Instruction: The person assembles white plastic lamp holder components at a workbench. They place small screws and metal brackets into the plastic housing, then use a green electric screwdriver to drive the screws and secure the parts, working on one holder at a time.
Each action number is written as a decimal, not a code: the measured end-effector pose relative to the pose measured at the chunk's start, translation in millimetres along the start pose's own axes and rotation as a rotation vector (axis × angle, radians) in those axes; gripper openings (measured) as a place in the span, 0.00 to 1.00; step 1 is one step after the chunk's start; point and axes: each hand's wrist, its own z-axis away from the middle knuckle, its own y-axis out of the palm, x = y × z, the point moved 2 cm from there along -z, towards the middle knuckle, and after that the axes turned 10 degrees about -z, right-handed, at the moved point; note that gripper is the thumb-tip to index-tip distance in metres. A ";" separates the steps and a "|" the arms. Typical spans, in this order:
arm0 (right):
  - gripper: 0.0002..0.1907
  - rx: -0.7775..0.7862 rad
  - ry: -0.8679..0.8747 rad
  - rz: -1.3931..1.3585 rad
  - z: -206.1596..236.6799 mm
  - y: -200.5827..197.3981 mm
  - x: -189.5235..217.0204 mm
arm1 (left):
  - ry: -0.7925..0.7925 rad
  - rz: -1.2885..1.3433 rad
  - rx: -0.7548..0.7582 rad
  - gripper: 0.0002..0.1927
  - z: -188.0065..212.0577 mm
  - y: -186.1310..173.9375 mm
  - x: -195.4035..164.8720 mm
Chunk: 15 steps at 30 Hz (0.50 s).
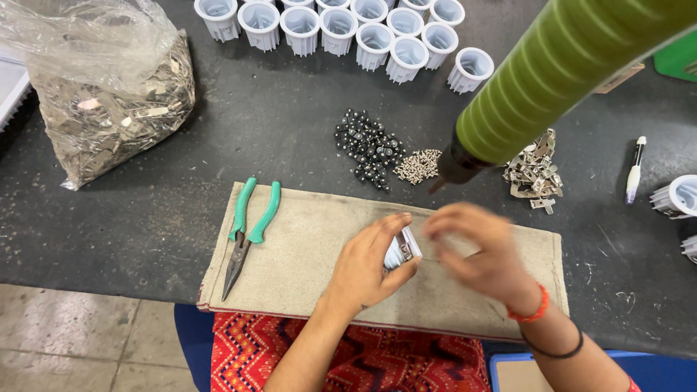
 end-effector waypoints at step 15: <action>0.11 -0.411 0.005 -0.679 -85.6 -16.6 85.6 | -0.010 0.018 0.009 0.31 1.4 1.3 0.6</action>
